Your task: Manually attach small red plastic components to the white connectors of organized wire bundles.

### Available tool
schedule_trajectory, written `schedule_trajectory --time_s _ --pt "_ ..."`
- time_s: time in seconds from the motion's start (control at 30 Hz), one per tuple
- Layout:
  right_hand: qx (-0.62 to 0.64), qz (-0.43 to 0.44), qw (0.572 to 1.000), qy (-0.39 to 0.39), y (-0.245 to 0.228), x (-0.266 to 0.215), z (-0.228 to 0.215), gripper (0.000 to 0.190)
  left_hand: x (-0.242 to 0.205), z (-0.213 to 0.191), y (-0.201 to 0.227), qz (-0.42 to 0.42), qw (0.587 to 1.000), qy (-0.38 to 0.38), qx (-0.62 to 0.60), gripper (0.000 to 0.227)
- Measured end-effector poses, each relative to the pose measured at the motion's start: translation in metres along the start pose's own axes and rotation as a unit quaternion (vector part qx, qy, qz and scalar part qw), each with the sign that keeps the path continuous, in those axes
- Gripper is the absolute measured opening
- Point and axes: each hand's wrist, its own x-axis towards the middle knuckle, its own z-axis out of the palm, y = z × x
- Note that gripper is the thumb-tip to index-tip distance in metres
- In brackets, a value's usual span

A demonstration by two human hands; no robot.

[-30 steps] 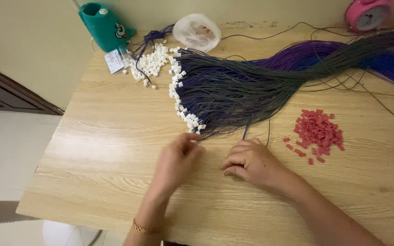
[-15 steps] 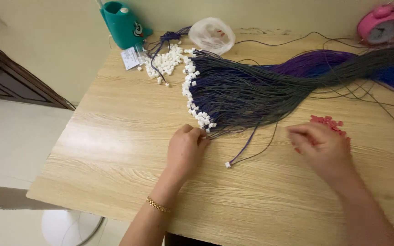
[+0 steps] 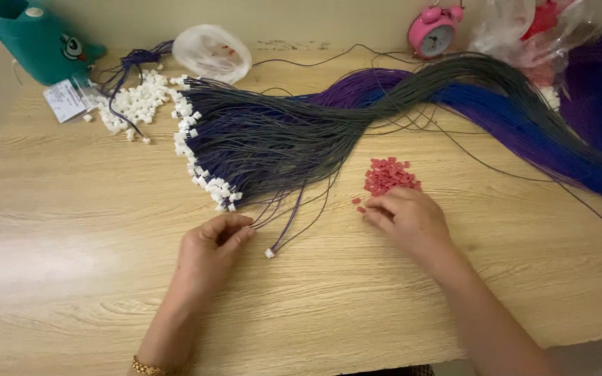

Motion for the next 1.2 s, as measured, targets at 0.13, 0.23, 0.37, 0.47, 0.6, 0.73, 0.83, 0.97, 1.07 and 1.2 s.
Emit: schedule_trajectory --time_s 0.13,0.23,0.37,0.47,0.6,0.73,0.83,0.97,1.07,1.2 --pt "-0.057 -0.025 0.998 -0.01 -0.005 0.008 0.008 0.03 0.0 0.004 -0.003 0.009 0.999 -0.002 -0.042 0.017" --pt "-0.032 -0.05 0.998 0.03 -0.001 0.01 0.014 0.022 0.001 0.011 -0.003 0.031 0.998 -0.001 -0.056 0.017" --pt "-0.028 -0.051 0.997 0.043 -0.011 0.013 0.012 0.02 0.002 0.019 -0.002 0.009 0.996 0.005 -0.089 0.016" --pt "0.099 0.009 0.995 0.0 -0.034 0.013 0.004 0.018 0.004 0.019 -0.003 -0.034 0.986 -0.014 -0.16 0.018" --pt "0.421 0.007 0.903 -0.083 -0.047 0.016 0.025 0.014 0.011 0.022 -0.016 -0.048 0.954 -0.061 -0.291 0.019" --pt "0.437 -0.001 0.888 -0.143 -0.099 0.023 0.024 0.013 0.01 0.015 -0.011 -0.078 0.93 -0.078 -0.35 0.019" --pt "0.42 -0.01 0.891 -0.172 -0.115 0.028 0.039 0.015 0.011 0.013 -0.011 -0.095 0.916 -0.085 -0.38 0.019" --pt "0.43 -0.002 0.889 -0.155 -0.121 0.031 0.048 0.013 0.012 0.013 -0.012 -0.086 0.904 -0.082 -0.411 0.025" --pt "0.424 -0.017 0.897 -0.125 -0.122 0.029 0.045 0.018 0.013 0.012 -0.01 -0.09 0.899 -0.083 -0.421 0.031" --pt "0.391 -0.045 0.915 -0.089 -0.119 0.027 0.045 0.02 0.013 0.011 -0.012 -0.1 0.903 -0.084 -0.409 0.035"
